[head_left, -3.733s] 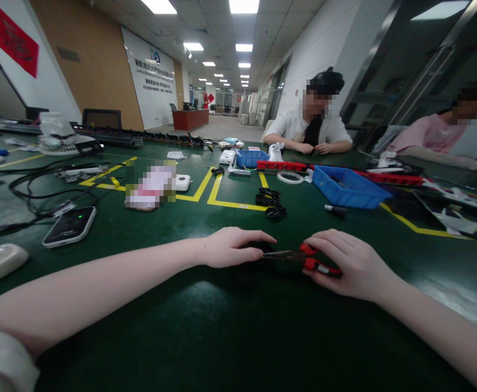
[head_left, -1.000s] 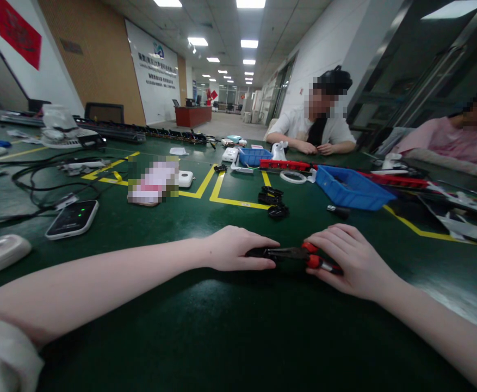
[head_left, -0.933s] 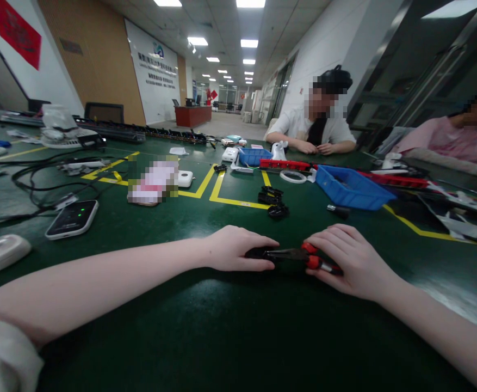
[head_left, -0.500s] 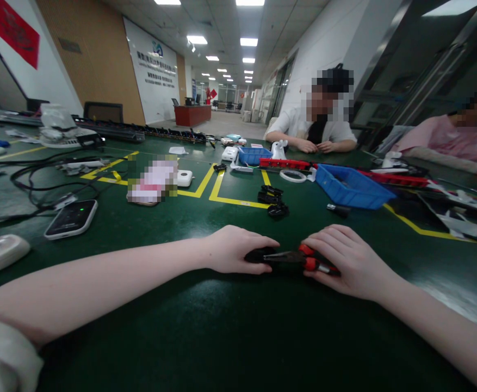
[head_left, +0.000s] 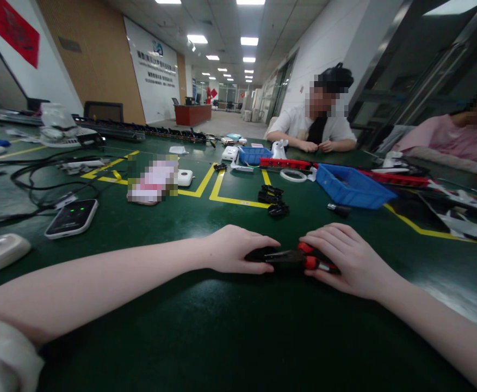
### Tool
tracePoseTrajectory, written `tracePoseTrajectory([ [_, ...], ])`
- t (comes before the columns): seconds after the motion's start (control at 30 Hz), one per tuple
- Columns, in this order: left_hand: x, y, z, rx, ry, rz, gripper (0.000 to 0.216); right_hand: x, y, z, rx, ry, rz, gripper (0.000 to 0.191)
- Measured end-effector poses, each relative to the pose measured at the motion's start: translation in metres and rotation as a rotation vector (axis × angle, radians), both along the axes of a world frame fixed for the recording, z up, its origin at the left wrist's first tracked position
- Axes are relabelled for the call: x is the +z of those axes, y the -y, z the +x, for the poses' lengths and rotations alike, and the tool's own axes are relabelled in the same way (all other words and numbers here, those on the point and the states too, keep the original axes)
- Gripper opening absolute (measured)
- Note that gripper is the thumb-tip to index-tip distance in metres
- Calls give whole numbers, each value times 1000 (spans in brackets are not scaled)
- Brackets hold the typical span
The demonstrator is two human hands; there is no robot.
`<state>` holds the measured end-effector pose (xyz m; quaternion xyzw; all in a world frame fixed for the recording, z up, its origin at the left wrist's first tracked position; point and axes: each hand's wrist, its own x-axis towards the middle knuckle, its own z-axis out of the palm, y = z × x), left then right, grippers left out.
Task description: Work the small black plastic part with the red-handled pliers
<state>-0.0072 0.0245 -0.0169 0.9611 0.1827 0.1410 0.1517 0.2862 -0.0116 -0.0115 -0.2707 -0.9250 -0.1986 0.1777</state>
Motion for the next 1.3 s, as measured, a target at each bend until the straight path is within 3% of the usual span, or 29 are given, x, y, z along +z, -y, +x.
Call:
tracePoseTrajectory([
  [0.23, 3, 1, -1, -1, 20, -49, 41, 2, -1, 1, -33, -53, -68, 33],
  [0.77, 1, 0, 0, -10, 16, -30, 41, 2, 0, 2, -1, -32, -62, 30],
  [1.3, -2, 0, 0, -27, 14, 44, 42, 3, 2, -2, -11, -20, -235, 26],
])
